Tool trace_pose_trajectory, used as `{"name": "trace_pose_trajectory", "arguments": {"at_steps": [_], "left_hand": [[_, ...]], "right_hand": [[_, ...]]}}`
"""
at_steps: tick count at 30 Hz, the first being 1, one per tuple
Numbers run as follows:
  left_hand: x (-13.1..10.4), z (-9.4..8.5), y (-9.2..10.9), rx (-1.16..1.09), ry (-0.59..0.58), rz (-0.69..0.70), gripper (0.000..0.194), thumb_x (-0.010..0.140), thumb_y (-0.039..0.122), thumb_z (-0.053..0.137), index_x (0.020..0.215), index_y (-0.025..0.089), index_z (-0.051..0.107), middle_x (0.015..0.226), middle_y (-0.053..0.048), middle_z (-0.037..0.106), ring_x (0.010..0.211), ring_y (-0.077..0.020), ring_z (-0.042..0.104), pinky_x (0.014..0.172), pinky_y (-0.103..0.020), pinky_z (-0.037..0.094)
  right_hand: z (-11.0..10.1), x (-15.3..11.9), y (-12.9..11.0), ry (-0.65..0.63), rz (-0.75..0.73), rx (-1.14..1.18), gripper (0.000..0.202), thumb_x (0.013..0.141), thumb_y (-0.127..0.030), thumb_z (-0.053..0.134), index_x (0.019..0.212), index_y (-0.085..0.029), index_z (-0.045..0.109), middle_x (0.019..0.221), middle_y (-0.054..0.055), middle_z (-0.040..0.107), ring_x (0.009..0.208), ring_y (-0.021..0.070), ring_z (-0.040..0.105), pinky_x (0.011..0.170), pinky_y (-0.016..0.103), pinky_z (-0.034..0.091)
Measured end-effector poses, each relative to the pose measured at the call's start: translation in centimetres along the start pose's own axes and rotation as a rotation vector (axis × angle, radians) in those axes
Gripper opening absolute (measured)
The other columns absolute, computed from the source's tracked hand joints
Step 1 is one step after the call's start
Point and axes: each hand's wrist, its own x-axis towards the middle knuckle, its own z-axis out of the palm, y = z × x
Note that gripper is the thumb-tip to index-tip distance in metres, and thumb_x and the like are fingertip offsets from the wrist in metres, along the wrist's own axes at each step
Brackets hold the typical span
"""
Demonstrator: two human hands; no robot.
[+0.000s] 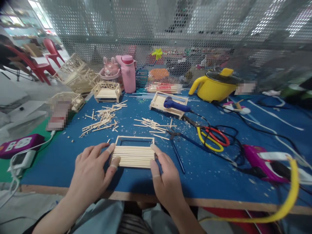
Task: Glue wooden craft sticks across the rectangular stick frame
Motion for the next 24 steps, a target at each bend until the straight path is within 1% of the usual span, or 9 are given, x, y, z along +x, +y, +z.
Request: {"name": "trace_pose_trajectory", "arguments": {"at_steps": [4,5,8,11,13,15,18,21,24], "left_hand": [[1.3,-1.8,-0.7,0.063,-0.122,0.030,0.034,0.087,0.046,0.049,0.097,0.020,0.070,0.121,-0.011,0.064,0.110,-0.0353,0.053,0.086,-0.054,0.045],[1.6,-2.0,-0.8,0.077,-0.129,0.016,0.036,0.085,0.048,0.051,0.096,0.019,0.069,0.122,-0.013,0.063,0.111,-0.0362,0.053,0.086,-0.055,0.045],[1.8,-2.1,-0.2,0.150,-0.036,0.017,0.050,0.084,0.046,0.052,0.121,0.011,0.058,0.136,-0.019,0.053,0.122,-0.0392,0.048,0.096,-0.060,0.039],[1.5,-1.0,1.8,0.158,0.019,0.259,0.056,0.091,0.034,0.044,0.140,0.008,0.038,0.148,-0.018,0.040,0.135,-0.0345,0.037,0.107,-0.056,0.032],[1.3,0.2,3.3,0.133,-0.005,0.390,0.056,0.094,0.039,0.039,0.140,0.008,0.039,0.149,-0.016,0.040,0.136,-0.0323,0.038,0.106,-0.051,0.037],[1.0,1.4,4.3,0.126,-0.020,0.398,0.057,0.096,0.046,0.034,0.138,0.009,0.043,0.147,-0.015,0.043,0.134,-0.0312,0.041,0.104,-0.049,0.040],[0.8,2.5,4.7,0.130,-0.028,0.371,0.054,0.097,0.045,0.031,0.137,0.011,0.046,0.144,-0.012,0.046,0.131,-0.0296,0.046,0.103,-0.049,0.041],[0.9,2.7,4.5,0.137,-0.017,0.375,0.052,0.098,0.041,0.032,0.136,0.010,0.048,0.142,-0.012,0.050,0.128,-0.0302,0.049,0.102,-0.050,0.041],[0.9,2.6,4.5,0.125,-0.004,0.382,0.049,0.098,0.038,0.033,0.135,0.010,0.049,0.139,-0.011,0.054,0.126,-0.0303,0.051,0.101,-0.049,0.042]], "right_hand": [[0.1,0.1,-0.2,-0.002,0.035,-0.004,0.039,0.094,-0.033,0.041,0.128,-0.019,0.054,0.131,0.008,0.061,0.121,0.0212,0.055,0.104,0.038,0.043],[0.1,0.2,-0.3,-0.003,0.040,-0.005,0.039,0.094,-0.033,0.041,0.128,-0.018,0.055,0.130,0.008,0.061,0.121,0.0216,0.055,0.103,0.038,0.044],[0.0,0.2,-0.4,-0.010,0.042,0.000,0.040,0.094,-0.033,0.041,0.128,-0.018,0.055,0.129,0.009,0.062,0.119,0.0224,0.056,0.102,0.039,0.045],[0.0,0.2,-0.3,-0.008,0.030,0.015,0.040,0.094,-0.033,0.041,0.128,-0.018,0.055,0.128,0.009,0.062,0.118,0.0229,0.057,0.101,0.039,0.045],[0.0,0.1,-0.3,-0.007,0.026,0.026,0.039,0.094,-0.032,0.041,0.129,-0.019,0.054,0.128,0.009,0.062,0.118,0.0227,0.057,0.101,0.040,0.044],[0.0,0.1,-0.2,-0.010,0.025,0.038,0.039,0.094,-0.031,0.041,0.129,-0.019,0.054,0.129,0.008,0.062,0.118,0.0223,0.056,0.102,0.040,0.043],[0.2,-0.1,-0.1,0.003,0.047,0.079,0.042,0.094,-0.032,0.042,0.134,-0.019,0.049,0.127,0.009,0.062,0.115,0.0213,0.057,0.101,0.038,0.044],[0.4,-0.3,0.0,0.054,0.132,0.123,0.051,0.091,-0.034,0.047,0.139,-0.017,0.041,0.117,0.010,0.065,0.105,0.0211,0.062,0.094,0.037,0.048],[0.4,-0.2,-0.1,0.079,0.164,0.135,0.046,0.090,-0.034,0.049,0.132,-0.017,0.046,0.114,0.010,0.065,0.104,0.0218,0.062,0.093,0.038,0.049]]}}
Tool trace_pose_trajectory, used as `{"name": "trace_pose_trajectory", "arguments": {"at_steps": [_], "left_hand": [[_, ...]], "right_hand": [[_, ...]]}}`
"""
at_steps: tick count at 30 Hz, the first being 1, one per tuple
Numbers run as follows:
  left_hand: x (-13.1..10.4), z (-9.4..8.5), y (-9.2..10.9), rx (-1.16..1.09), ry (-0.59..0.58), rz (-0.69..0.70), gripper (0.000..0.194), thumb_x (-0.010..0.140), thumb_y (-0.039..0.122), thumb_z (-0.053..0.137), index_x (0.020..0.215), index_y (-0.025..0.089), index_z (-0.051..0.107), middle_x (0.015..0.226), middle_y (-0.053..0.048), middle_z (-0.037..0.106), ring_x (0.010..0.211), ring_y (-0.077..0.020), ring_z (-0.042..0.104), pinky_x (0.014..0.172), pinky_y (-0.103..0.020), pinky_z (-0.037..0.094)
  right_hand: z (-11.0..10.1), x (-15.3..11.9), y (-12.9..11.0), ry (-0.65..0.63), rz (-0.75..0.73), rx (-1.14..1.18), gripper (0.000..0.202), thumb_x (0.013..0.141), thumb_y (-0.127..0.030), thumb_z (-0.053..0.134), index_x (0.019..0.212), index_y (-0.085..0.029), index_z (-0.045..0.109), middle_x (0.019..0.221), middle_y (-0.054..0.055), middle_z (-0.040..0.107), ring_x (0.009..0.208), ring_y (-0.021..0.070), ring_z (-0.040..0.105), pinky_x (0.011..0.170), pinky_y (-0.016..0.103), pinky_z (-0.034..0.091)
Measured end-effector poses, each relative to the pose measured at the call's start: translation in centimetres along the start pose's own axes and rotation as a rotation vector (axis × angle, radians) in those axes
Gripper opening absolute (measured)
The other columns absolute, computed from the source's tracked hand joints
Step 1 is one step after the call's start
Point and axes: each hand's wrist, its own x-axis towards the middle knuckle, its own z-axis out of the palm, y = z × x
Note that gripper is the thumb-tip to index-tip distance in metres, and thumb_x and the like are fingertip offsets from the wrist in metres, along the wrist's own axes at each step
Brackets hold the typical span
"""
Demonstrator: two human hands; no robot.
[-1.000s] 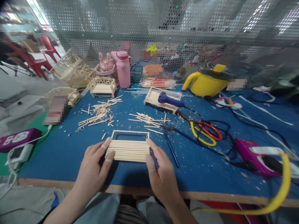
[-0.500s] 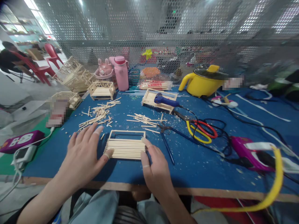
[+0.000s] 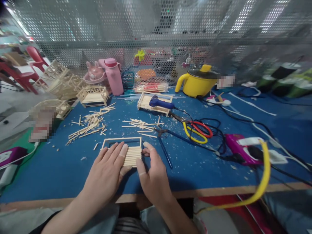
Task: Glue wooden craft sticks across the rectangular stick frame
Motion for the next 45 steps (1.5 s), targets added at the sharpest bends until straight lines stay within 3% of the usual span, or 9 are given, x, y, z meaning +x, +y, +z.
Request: {"name": "trace_pose_trajectory", "arguments": {"at_steps": [11,14,18,21,25,28,30,38,45], "left_hand": [[0.0,-0.2,-0.1,-0.080,-0.017,0.002,0.050,0.098,0.041,0.032,0.133,0.009,0.049,0.134,-0.015,0.057,0.122,-0.0315,0.054,0.100,-0.052,0.041],[0.0,-0.5,-0.4,-0.145,-0.044,-0.005,0.054,0.096,0.045,0.035,0.137,0.010,0.042,0.137,-0.017,0.054,0.126,-0.0312,0.051,0.102,-0.051,0.041],[-0.1,-1.1,-1.0,-0.300,-0.063,-0.022,0.064,0.096,0.043,0.038,0.146,0.009,0.019,0.143,-0.020,0.047,0.134,-0.0284,0.043,0.106,-0.050,0.039],[-0.6,-1.5,-1.5,-0.380,-0.065,-0.027,0.069,0.094,0.044,0.042,0.148,0.014,0.011,0.146,-0.018,0.043,0.138,-0.0276,0.035,0.110,-0.053,0.032],[-2.4,-1.0,-2.7,-0.407,0.040,-0.251,0.079,0.090,0.050,0.049,0.150,0.018,0.006,0.153,-0.018,0.030,0.144,-0.0320,0.021,0.112,-0.061,0.023],[-3.8,0.0,-3.4,-0.479,0.036,-0.481,0.085,0.088,0.053,0.050,0.150,0.017,0.004,0.154,-0.021,0.027,0.141,-0.0351,0.026,0.108,-0.061,0.031],[-4.3,0.6,-3.7,-0.544,-0.016,-0.539,0.083,0.088,0.053,0.050,0.150,0.018,0.006,0.153,-0.021,0.030,0.139,-0.0344,0.032,0.106,-0.058,0.037],[-4.2,0.9,-3.8,-0.536,-0.090,-0.389,0.061,0.094,0.041,0.043,0.148,0.024,0.018,0.148,-0.011,0.043,0.139,-0.0253,0.034,0.114,-0.055,0.026],[-4.3,1.0,-4.1,-0.472,-0.068,-0.359,0.059,0.094,0.040,0.044,0.147,0.026,0.022,0.143,-0.010,0.050,0.133,-0.0260,0.045,0.108,-0.053,0.037]], "right_hand": [[-1.3,0.4,-0.7,-0.127,0.004,0.059,0.047,0.090,-0.035,0.048,0.135,-0.021,0.041,0.116,0.009,0.064,0.103,0.0198,0.061,0.090,0.035,0.049],[-3.0,2.2,-1.7,-0.238,-0.005,-0.046,0.042,0.091,-0.034,0.045,0.131,-0.021,0.050,0.107,0.007,0.068,0.093,0.0192,0.064,0.086,0.034,0.051],[-4.3,5.7,-3.0,-0.387,-0.152,-0.290,0.035,0.094,-0.032,0.040,0.116,-0.024,0.066,0.117,0.006,0.069,0.109,0.0247,0.062,0.095,0.040,0.045],[-4.1,7.6,-3.4,-0.477,-0.215,-0.355,0.028,0.092,-0.030,0.045,0.096,-0.027,0.073,0.100,0.003,0.075,0.094,0.0235,0.068,0.082,0.034,0.049],[-3.5,8.5,-3.2,-0.556,-0.217,-0.300,0.029,0.089,-0.031,0.049,0.074,-0.024,0.072,0.072,-0.001,0.073,0.068,0.0178,0.066,0.062,0.026,0.046],[-3.2,8.5,-2.6,-0.564,-0.166,-0.244,0.029,0.089,-0.032,0.049,0.074,-0.022,0.071,0.071,-0.001,0.071,0.068,0.0168,0.064,0.061,0.025,0.045],[-3.1,8.6,-2.1,-0.574,-0.125,-0.215,0.029,0.089,-0.032,0.047,0.075,-0.021,0.070,0.074,-0.001,0.071,0.072,0.0172,0.063,0.064,0.025,0.045],[-2.9,8.9,-1.7,-0.591,-0.064,-0.199,0.030,0.088,-0.036,0.046,0.070,-0.021,0.064,0.068,-0.002,0.063,0.065,0.0147,0.056,0.059,0.024,0.041],[-3.4,8.9,-1.7,-0.645,-0.004,-0.145,0.034,0.090,-0.035,0.043,0.069,-0.020,0.066,0.067,-0.001,0.063,0.066,0.0145,0.055,0.060,0.024,0.041]]}}
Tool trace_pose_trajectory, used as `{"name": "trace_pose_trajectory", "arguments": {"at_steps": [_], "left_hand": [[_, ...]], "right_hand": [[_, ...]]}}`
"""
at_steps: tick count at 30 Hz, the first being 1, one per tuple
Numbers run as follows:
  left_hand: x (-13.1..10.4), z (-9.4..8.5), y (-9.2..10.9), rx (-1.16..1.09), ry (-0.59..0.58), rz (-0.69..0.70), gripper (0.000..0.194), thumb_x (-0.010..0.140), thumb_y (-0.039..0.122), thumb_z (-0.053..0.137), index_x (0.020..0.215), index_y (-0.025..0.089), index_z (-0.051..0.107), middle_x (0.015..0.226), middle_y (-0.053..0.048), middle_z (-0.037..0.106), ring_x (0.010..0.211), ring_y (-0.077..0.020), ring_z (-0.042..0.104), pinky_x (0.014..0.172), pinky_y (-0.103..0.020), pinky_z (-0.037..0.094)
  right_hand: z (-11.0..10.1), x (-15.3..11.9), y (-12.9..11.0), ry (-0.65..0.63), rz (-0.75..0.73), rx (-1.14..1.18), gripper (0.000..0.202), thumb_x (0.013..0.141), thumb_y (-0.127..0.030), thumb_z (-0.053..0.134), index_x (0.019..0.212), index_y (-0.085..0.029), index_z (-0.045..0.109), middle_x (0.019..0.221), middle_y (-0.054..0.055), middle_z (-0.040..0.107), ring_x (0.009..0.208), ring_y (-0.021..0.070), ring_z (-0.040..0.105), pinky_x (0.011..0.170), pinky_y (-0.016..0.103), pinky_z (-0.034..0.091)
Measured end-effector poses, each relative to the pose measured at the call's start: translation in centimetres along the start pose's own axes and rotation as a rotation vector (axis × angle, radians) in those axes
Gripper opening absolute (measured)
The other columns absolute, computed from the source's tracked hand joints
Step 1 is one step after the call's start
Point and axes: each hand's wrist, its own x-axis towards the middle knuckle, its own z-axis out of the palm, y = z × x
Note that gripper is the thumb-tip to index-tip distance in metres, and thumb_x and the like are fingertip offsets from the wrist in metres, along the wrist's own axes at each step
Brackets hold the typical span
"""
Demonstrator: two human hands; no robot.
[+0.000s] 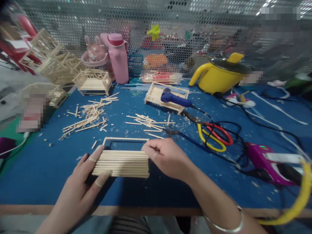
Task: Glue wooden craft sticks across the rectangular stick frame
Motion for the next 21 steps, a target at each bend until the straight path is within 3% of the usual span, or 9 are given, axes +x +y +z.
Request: {"name": "trace_pose_trajectory", "arguments": {"at_steps": [4,7,11,16,21], "left_hand": [[-0.04,0.01,-0.09,0.022,0.030,0.014,0.057,0.094,0.040,0.043,0.146,0.026,0.025,0.140,-0.010,0.053,0.128,-0.0282,0.050,0.104,-0.053,0.042],[-0.05,0.01,-0.16,0.023,0.033,0.018,0.058,0.093,0.040,0.044,0.147,0.026,0.025,0.140,-0.010,0.053,0.127,-0.0285,0.051,0.104,-0.052,0.043],[0.05,0.04,-0.12,0.018,0.015,0.009,0.060,0.094,0.040,0.043,0.148,0.027,0.022,0.142,-0.008,0.050,0.128,-0.0279,0.050,0.107,-0.052,0.040],[0.19,-0.01,0.09,-0.001,-0.012,0.006,0.064,0.095,0.041,0.042,0.150,0.024,0.014,0.140,-0.010,0.053,0.129,-0.0267,0.049,0.107,-0.052,0.040],[0.31,-0.09,0.20,0.000,-0.004,0.010,0.064,0.095,0.043,0.043,0.148,0.024,0.013,0.138,-0.011,0.054,0.126,-0.0266,0.052,0.106,-0.051,0.041]], "right_hand": [[-0.15,-0.06,0.11,0.003,0.016,0.064,0.024,0.086,-0.027,0.049,0.093,-0.023,0.072,0.074,-0.001,0.068,0.063,0.0129,0.055,0.056,0.023,0.040],[-0.12,0.11,0.13,-0.021,0.041,0.149,0.020,0.083,-0.024,0.051,0.086,-0.020,0.070,0.069,-0.002,0.065,0.059,0.0114,0.053,0.053,0.022,0.040],[-0.04,0.27,0.20,-0.069,0.061,0.269,0.018,0.082,-0.025,0.053,0.080,-0.019,0.070,0.076,0.001,0.068,0.064,0.0126,0.058,0.057,0.023,0.045],[0.09,0.32,0.40,-0.073,0.130,0.305,0.019,0.081,-0.030,0.054,0.079,-0.020,0.070,0.062,0.000,0.062,0.053,0.0114,0.054,0.046,0.020,0.042],[0.15,0.50,0.64,-0.097,0.065,0.320,0.021,0.084,-0.035,0.052,0.082,-0.023,0.069,0.065,-0.001,0.063,0.054,0.0125,0.056,0.048,0.021,0.046]]}}
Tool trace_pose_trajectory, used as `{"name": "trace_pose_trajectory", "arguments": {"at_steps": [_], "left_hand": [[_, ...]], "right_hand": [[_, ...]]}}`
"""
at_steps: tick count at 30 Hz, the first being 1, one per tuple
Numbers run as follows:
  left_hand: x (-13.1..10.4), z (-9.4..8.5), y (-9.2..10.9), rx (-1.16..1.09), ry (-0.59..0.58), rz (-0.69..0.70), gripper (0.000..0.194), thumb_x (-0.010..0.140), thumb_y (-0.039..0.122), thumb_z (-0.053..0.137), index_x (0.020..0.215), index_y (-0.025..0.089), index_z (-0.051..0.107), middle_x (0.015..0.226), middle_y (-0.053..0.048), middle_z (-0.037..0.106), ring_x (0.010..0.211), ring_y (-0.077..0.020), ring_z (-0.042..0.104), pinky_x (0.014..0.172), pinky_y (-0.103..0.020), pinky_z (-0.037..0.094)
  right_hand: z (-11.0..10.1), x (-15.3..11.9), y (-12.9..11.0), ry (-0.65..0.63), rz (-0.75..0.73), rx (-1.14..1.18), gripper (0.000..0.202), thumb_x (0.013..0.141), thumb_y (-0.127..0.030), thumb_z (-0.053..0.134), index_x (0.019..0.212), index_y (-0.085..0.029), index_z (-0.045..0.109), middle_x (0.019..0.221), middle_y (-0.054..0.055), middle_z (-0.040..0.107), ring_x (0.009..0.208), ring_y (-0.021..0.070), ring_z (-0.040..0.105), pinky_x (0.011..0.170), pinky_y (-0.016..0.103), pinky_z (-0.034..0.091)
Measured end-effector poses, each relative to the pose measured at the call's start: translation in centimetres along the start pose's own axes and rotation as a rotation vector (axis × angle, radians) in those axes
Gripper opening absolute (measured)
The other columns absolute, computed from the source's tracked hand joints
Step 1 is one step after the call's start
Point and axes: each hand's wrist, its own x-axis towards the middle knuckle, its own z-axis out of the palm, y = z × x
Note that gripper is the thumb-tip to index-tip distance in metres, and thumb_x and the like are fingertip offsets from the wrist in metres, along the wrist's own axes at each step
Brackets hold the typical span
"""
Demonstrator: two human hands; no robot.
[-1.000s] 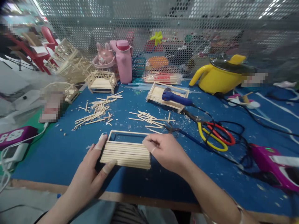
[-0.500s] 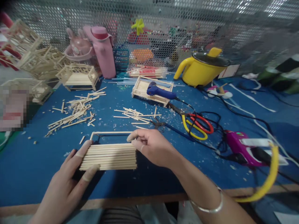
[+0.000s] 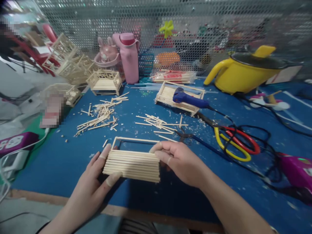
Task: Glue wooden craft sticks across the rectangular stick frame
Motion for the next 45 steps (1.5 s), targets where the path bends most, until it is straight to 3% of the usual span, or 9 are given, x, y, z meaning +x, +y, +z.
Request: {"name": "trace_pose_trajectory", "arguments": {"at_steps": [3,6,10,13,15,17,22,31,45], "left_hand": [[0.0,-0.2,0.1,-0.010,-0.002,-0.002,0.060,0.095,0.043,0.041,0.147,0.023,0.017,0.137,-0.012,0.056,0.125,-0.0267,0.053,0.107,-0.051,0.040],[0.1,-0.3,0.2,-0.039,-0.009,-0.012,0.059,0.096,0.043,0.040,0.146,0.020,0.019,0.137,-0.013,0.055,0.127,-0.0274,0.051,0.108,-0.052,0.038],[0.1,-0.3,0.1,-0.082,-0.032,-0.043,0.059,0.095,0.045,0.039,0.145,0.017,0.023,0.142,-0.015,0.049,0.132,-0.0282,0.045,0.110,-0.053,0.036],[0.2,-0.3,-0.1,-0.125,-0.055,-0.064,0.057,0.095,0.047,0.039,0.142,0.017,0.030,0.146,-0.015,0.044,0.134,-0.0280,0.042,0.111,-0.054,0.032],[0.2,-0.3,-0.1,-0.156,-0.075,-0.070,0.056,0.094,0.048,0.040,0.140,0.017,0.034,0.146,-0.014,0.044,0.136,-0.0270,0.040,0.113,-0.054,0.029],[0.2,-0.4,-0.1,-0.178,-0.086,-0.078,0.056,0.094,0.049,0.040,0.140,0.017,0.034,0.146,-0.012,0.045,0.136,-0.0265,0.040,0.114,-0.054,0.027],[0.2,-0.3,0.1,-0.190,-0.086,-0.104,0.059,0.094,0.050,0.038,0.142,0.016,0.031,0.145,-0.014,0.046,0.133,-0.0280,0.044,0.113,-0.054,0.029],[0.3,0.3,-0.2,-0.179,-0.048,-0.077,0.060,0.093,0.048,0.041,0.142,0.015,0.030,0.142,-0.015,0.049,0.132,-0.0270,0.045,0.114,-0.053,0.027],[0.3,0.2,0.2,-0.167,-0.046,-0.131,0.064,0.093,0.049,0.040,0.144,0.013,0.025,0.142,-0.016,0.049,0.129,-0.0265,0.049,0.113,-0.051,0.030]], "right_hand": [[-0.2,0.0,0.3,-0.044,-0.055,-0.095,0.028,0.090,-0.037,0.046,0.094,-0.025,0.070,0.073,-0.001,0.067,0.060,0.0136,0.059,0.055,0.023,0.048],[-0.7,-0.1,0.5,-0.010,-0.051,-0.247,0.034,0.091,-0.042,0.044,0.107,-0.026,0.069,0.067,-0.002,0.065,0.060,0.0146,0.059,0.055,0.024,0.047],[-1.1,-0.8,-0.7,0.196,-0.076,-0.388,0.038,0.088,-0.050,0.047,0.105,-0.023,0.068,0.066,0.000,0.066,0.055,0.0159,0.058,0.050,0.026,0.044],[-0.6,-1.2,-2.6,0.344,-0.230,-0.509,0.030,0.090,-0.044,0.047,0.089,-0.024,0.069,0.077,0.002,0.071,0.065,0.0173,0.063,0.061,0.027,0.048],[0.2,-0.9,-3.7,0.286,-0.359,-0.624,0.027,0.092,-0.037,0.047,0.086,-0.024,0.070,0.085,0.003,0.073,0.076,0.0180,0.066,0.070,0.028,0.049],[1.1,-0.3,-4.6,0.150,-0.440,-0.719,0.027,0.093,-0.030,0.045,0.093,-0.023,0.071,0.094,0.003,0.074,0.087,0.0185,0.067,0.076,0.029,0.050],[2.5,1.8,-5.4,-0.008,-0.344,-0.855,0.031,0.091,-0.023,0.045,0.109,-0.027,0.070,0.107,0.001,0.075,0.096,0.0217,0.069,0.082,0.034,0.052],[2.7,2.2,-5.2,-0.055,-0.259,-0.675,0.032,0.087,-0.017,0.050,0.104,-0.030,0.073,0.103,-0.004,0.076,0.094,0.0168,0.069,0.078,0.026,0.051],[2.9,1.9,-5.6,-0.087,-0.297,-0.888,0.043,0.081,-0.011,0.049,0.111,-0.034,0.071,0.102,-0.002,0.075,0.091,0.0198,0.066,0.076,0.031,0.047]]}}
